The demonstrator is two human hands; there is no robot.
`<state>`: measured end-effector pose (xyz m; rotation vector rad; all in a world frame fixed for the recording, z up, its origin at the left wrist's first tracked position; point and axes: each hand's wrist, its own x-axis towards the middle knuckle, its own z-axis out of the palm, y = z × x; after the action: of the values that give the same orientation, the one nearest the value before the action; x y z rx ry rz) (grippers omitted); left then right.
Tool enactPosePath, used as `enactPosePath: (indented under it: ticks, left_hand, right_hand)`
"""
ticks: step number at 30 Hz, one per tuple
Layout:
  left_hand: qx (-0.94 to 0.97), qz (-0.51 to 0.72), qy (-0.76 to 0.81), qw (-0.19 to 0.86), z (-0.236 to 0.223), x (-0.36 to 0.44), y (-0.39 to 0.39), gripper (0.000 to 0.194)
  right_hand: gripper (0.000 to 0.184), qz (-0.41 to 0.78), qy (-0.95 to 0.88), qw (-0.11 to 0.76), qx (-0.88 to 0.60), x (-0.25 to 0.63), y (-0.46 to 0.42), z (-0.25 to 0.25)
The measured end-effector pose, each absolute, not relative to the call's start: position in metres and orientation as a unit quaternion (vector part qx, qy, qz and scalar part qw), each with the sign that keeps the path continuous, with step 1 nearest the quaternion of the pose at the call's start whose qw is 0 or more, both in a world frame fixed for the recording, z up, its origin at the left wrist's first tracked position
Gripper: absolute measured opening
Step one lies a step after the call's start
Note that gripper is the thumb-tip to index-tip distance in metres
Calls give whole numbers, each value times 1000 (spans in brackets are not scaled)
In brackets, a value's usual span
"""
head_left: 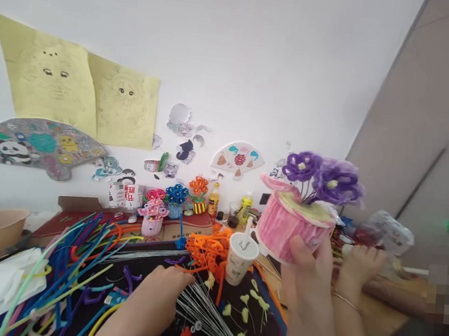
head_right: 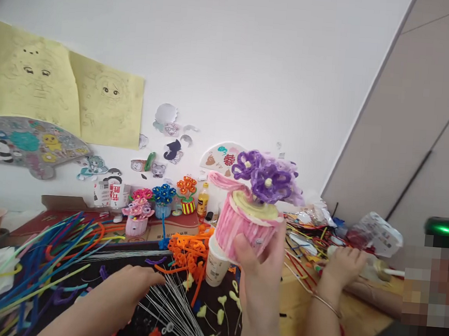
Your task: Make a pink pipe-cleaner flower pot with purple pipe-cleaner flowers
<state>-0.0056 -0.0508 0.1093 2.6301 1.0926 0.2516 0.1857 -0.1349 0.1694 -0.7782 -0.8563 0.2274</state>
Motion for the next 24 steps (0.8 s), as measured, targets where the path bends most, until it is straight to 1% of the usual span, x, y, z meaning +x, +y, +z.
enactPosePath:
  ticks: [3, 7, 10, 14, 18, 21, 24]
  left_hand:
    - [933, 40, 323, 152, 99, 20, -63, 35]
    - [941, 26, 310, 129, 87, 42, -63, 34]
    - [942, 28, 318, 103, 75, 52, -56, 32]
    - [950, 55, 290, 101, 55, 70, -50, 28]
    - [955, 47, 285, 65, 36, 89, -52, 24]
    - [956, 48, 283, 54, 29, 94, -53, 22]
    - [952, 61, 294, 62, 28, 93, -55, 18]
  right_hand:
    - [85, 70, -374, 846, -373, 196, -154, 162]
    - [89, 45, -323, 860, -393, 205, -174, 151]
    - [88, 65, -310, 857, -406, 209, -182, 143]
    - [85, 80, -303, 853, -418, 212, -181, 131]
    - [86, 99, -292, 845, -437, 211, -178, 122]
    - [85, 123, -285, 839, -448, 210, -172, 114]
    - [79, 155, -307, 820, -458, 208, -158, 102]
